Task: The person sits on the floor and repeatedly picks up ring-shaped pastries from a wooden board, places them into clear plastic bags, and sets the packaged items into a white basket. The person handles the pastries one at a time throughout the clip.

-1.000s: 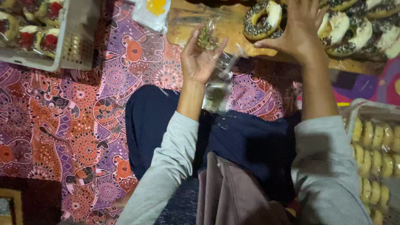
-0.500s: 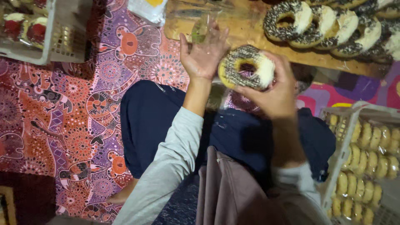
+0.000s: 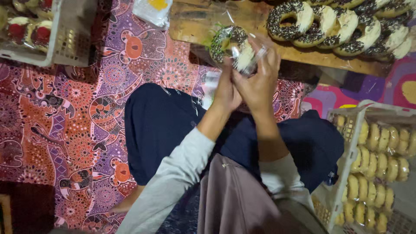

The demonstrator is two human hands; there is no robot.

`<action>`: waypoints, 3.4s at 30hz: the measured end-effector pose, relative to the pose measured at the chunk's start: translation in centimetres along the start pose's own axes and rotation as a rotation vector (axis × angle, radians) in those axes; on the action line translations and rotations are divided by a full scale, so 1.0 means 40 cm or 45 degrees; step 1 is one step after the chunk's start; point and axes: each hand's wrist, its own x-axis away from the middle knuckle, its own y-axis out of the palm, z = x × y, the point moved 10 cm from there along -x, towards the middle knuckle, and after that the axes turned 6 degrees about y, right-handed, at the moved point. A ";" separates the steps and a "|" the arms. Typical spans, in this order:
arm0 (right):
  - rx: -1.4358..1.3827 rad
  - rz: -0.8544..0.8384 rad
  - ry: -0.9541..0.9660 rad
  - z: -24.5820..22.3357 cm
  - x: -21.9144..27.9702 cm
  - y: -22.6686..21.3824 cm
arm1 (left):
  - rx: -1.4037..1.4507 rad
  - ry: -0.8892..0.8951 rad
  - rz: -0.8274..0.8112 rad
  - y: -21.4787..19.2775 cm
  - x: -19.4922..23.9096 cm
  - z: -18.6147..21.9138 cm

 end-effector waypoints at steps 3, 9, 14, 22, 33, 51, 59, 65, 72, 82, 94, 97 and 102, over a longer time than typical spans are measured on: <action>-0.182 -0.074 -0.006 0.001 0.003 -0.003 | -1.236 0.726 0.019 0.076 0.125 0.187; -1.564 -0.738 0.526 0.018 0.091 0.152 | -2.129 0.907 -0.613 0.129 0.223 0.281; -1.436 -0.954 0.461 -0.043 0.169 0.194 | -2.009 1.172 -0.415 0.077 0.304 0.413; -0.426 -0.670 -0.336 -0.332 0.232 0.116 | -1.400 0.642 0.513 -0.171 0.474 0.600; -0.436 -0.599 -0.825 -0.490 0.276 0.193 | -1.428 0.743 0.393 -0.190 0.476 0.616; -1.354 -1.356 0.549 -0.138 0.455 0.444 | -1.235 0.556 0.583 -0.267 0.441 0.651; -1.010 -0.641 0.172 -0.217 0.301 0.320 | -1.210 0.615 0.397 -0.318 0.477 0.628; -0.740 -0.470 0.029 -0.213 0.315 0.338 | -1.408 0.873 0.544 -0.254 0.543 0.637; -0.979 -0.609 0.638 0.153 0.472 0.540 | -2.200 0.730 0.314 -0.180 0.484 0.556; 0.052 -0.034 0.462 0.706 0.227 0.245 | -2.234 0.986 0.158 -0.398 -0.039 0.021; -0.062 -0.608 0.027 0.282 0.057 0.238 | -1.881 0.104 -0.085 -0.280 -0.035 0.064; -0.242 -0.853 0.173 0.204 0.036 0.212 | -1.791 0.472 -0.244 -0.118 -0.023 0.173; -0.182 -0.408 -0.182 0.054 -0.002 0.047 | -1.903 0.638 0.005 -0.041 -0.002 0.252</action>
